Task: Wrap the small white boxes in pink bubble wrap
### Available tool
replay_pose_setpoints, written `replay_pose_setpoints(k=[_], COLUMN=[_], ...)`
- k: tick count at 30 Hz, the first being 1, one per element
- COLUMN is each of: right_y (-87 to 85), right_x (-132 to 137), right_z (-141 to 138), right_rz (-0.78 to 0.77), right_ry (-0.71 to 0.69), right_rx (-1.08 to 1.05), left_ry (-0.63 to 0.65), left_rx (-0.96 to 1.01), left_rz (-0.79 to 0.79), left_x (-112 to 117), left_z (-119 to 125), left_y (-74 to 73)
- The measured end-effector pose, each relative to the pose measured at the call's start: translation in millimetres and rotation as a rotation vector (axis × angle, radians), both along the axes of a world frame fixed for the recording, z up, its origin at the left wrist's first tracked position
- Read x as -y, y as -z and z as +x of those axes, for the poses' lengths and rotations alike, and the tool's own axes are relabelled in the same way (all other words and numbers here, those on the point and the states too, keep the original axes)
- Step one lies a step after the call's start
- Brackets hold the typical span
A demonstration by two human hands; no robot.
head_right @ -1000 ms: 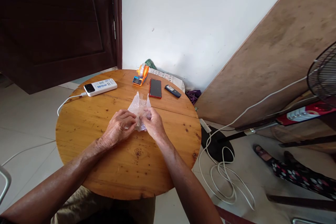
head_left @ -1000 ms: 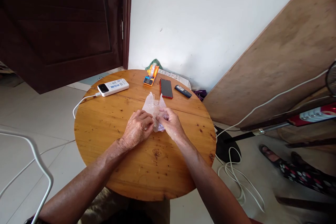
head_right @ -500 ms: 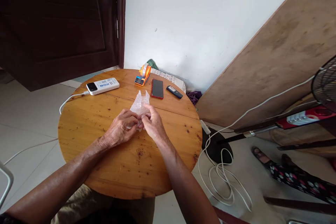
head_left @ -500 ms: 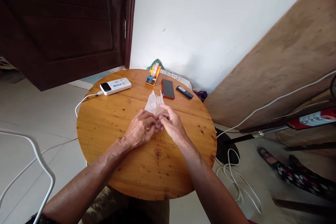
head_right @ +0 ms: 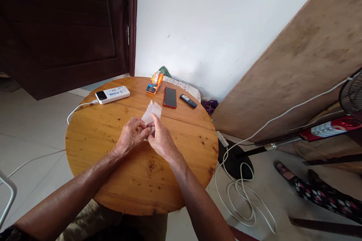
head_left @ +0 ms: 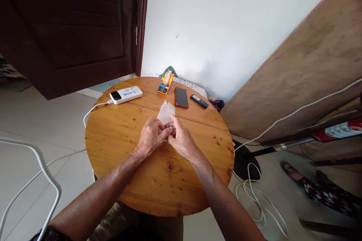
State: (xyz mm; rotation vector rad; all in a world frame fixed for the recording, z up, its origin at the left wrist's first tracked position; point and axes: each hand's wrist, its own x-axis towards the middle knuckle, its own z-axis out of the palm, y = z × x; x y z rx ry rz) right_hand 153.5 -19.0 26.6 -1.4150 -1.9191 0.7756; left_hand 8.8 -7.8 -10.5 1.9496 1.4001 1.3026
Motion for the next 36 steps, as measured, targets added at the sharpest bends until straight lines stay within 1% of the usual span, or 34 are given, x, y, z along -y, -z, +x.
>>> replay_pose_setpoints(k=[3,6,8,9,11,12,14,15,17,20,25,27,30,32,34,36], right_y=[1.6,1.8,-2.3,-5.7,-13.8,-17.7,-23.0,-24.1,-24.1,-24.5,-36.7,-39.8,-35.5,-27.8,-18.5,-9.0], right_x=[3,3,-2,-6,-17,-25,-40,-47,-60,-69,-70,-73,-83,-92,-100,-106], right_z=[4,15,24,28,34,34,31,28,22,20,34,36,28,20,14,12], right_rz=[-0.011,-0.060,-0.048,-0.015,0.110,0.185,0.324,0.354,0.355,0.320,0.376,0.386,0.366,0.339,0.302,0.254], right_ry=[-0.039,-0.088,-0.063,-0.037,-0.014,-0.045,-0.163,-0.222,-0.299,-0.319,-0.261,-0.248,-0.236,-0.229,-0.231,-0.243], right_rx=[-0.017,-0.080,-0.095,-0.071,0.044,0.124,0.298,0.400,0.579,0.724,0.738,0.726,0.706,0.700,0.703,0.702], left_ry=[0.009,0.024,0.014,0.006,0.000,0.002,0.022,0.037,0.068,0.115,0.137,0.138,0.140,0.117,0.075,0.062], left_rx=[-0.006,-0.023,-0.044,-0.057,-0.083,-0.094,-0.107,-0.110,-0.106,-0.089,-0.063,-0.057,-0.047,-0.060,-0.102,-0.150], left_rz=[-0.005,0.014,0.031,0.043,0.064,0.071,0.071,0.062,0.039,0.013,0.009,-0.005,-0.022,-0.011,0.023,0.062], left_x=[-2,-1,0,0,0,0,-2,-3,-5,-7,-7,-6,-6,-4,-1,1], left_z=[1,2,3,3,4,3,2,2,0,1,4,4,5,5,5,5], left_y=[2.7,4.4,5.2,5.6,6.2,6.5,7.1,7.4,7.9,8.2,7.3,7.4,8.2,8.2,6.9,4.7])
